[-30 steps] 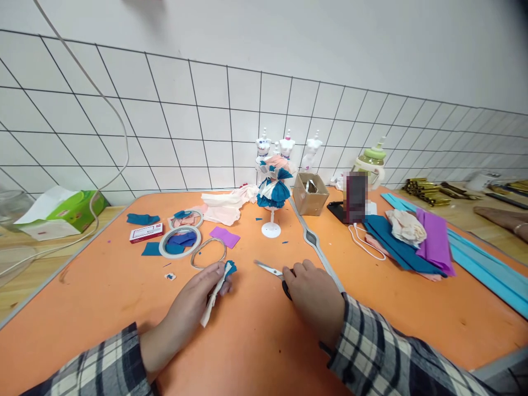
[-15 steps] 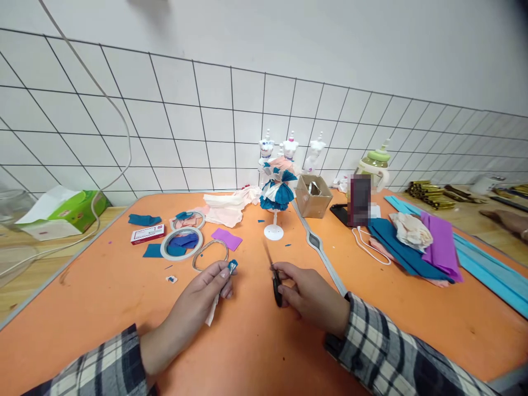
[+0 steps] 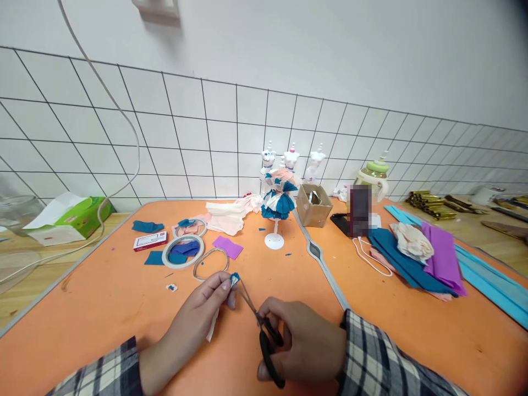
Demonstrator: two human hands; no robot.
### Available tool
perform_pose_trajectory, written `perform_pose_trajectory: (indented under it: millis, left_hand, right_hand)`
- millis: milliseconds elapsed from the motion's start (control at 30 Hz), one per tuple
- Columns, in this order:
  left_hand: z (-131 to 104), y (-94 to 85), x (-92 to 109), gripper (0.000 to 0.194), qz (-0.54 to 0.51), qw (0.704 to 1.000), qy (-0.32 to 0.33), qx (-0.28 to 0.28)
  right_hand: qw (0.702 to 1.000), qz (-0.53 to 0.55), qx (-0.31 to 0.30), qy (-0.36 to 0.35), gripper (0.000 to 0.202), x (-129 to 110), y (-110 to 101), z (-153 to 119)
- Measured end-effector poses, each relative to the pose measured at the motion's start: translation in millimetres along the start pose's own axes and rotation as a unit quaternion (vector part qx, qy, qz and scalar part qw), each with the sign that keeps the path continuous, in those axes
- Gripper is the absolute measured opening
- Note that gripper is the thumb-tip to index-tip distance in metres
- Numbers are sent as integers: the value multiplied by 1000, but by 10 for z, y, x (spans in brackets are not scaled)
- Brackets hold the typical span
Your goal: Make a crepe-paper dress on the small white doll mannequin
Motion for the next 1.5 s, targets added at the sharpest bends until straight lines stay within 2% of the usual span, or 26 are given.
perform_pose_trajectory:
  millis: [100, 300, 433, 600, 833, 1200, 1367, 1500]
  left_hand:
    - [-1, 10, -35, 35, 14, 1000, 14, -6]
    - [-50, 51, 1, 33, 76, 992, 75, -60]
    - [-67, 52, 24, 32, 80, 991, 87, -60]
    - [-66, 50, 6, 30, 65, 995, 69, -41]
    - [-51, 46, 11, 31, 62, 996, 56, -24]
    - [-57, 61, 95, 27, 40, 997, 54, -25]
    - [-83, 87, 99, 27, 56, 995, 51, -62]
    - [-107, 102, 134, 27, 50, 996, 46, -63]
  right_hand:
    - [1000, -21, 2, -6, 56, -26, 30, -9]
    - [999, -25, 27, -29, 50, -27, 17, 27]
    - [996, -49, 60, -51, 37, -39, 7, 17]
    - [987, -99, 103, -76, 40, -89, -29, 0]
    - [991, -82, 85, -56, 33, -84, 5, 31]
    - [992, -60, 75, -81, 26, -75, 15, 32]
    - [994, -50, 72, -68, 27, -64, 22, 15]
    - [994, -44, 78, -70, 24, -75, 30, 5]
Point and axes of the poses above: each hand's wrist, its own z-axis towards the middle knuckle, its own y-axis out of the palm, x = y × z, the point moved 4 cm from there along z, towards the middle knuckle, and after that the axes turned 10 degrees about x, right-handed, at the moved point
